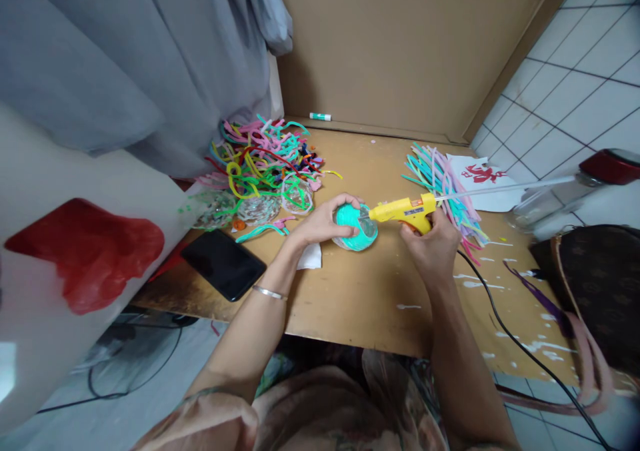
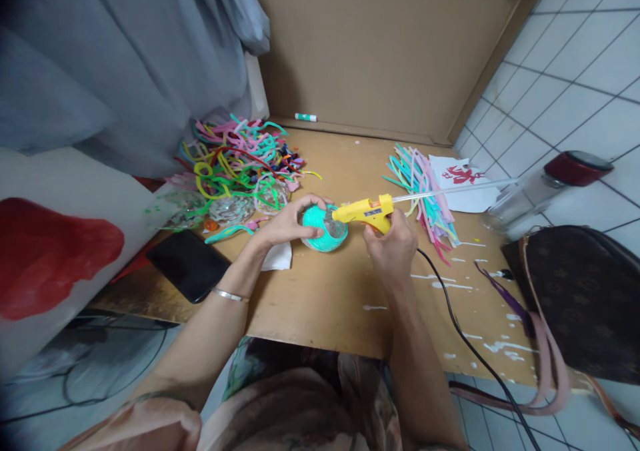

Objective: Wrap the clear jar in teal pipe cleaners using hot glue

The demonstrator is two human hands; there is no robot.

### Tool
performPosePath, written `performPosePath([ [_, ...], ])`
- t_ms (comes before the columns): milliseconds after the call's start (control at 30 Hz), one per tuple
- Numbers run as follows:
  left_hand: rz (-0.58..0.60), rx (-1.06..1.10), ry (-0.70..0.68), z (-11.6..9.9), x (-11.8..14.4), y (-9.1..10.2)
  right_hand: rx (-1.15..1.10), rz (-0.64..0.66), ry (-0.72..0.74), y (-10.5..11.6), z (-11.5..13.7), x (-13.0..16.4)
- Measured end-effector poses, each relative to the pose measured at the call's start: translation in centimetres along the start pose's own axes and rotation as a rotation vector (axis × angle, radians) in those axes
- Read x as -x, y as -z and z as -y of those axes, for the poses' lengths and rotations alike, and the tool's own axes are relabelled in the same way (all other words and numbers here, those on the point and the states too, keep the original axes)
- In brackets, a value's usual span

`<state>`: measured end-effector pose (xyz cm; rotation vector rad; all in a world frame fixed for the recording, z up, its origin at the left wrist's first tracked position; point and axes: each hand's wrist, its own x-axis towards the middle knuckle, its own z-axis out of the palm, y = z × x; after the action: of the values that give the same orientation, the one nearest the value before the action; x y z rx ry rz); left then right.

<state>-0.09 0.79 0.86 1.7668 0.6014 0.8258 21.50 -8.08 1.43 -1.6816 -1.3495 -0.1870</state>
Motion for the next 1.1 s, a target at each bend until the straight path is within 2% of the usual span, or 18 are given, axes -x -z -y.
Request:
performPosePath([
  [567,-0.008,0.003,0.019,-0.4,0.09,-0.11,-0.01,-0.003,0.034,-0.07,-0.05,0.12],
  [1100,-0.001,-0.01,0.035,-0.52,0.11,-0.12,-0.015,0.053,0.04,0.28,-0.46,-0.03],
])
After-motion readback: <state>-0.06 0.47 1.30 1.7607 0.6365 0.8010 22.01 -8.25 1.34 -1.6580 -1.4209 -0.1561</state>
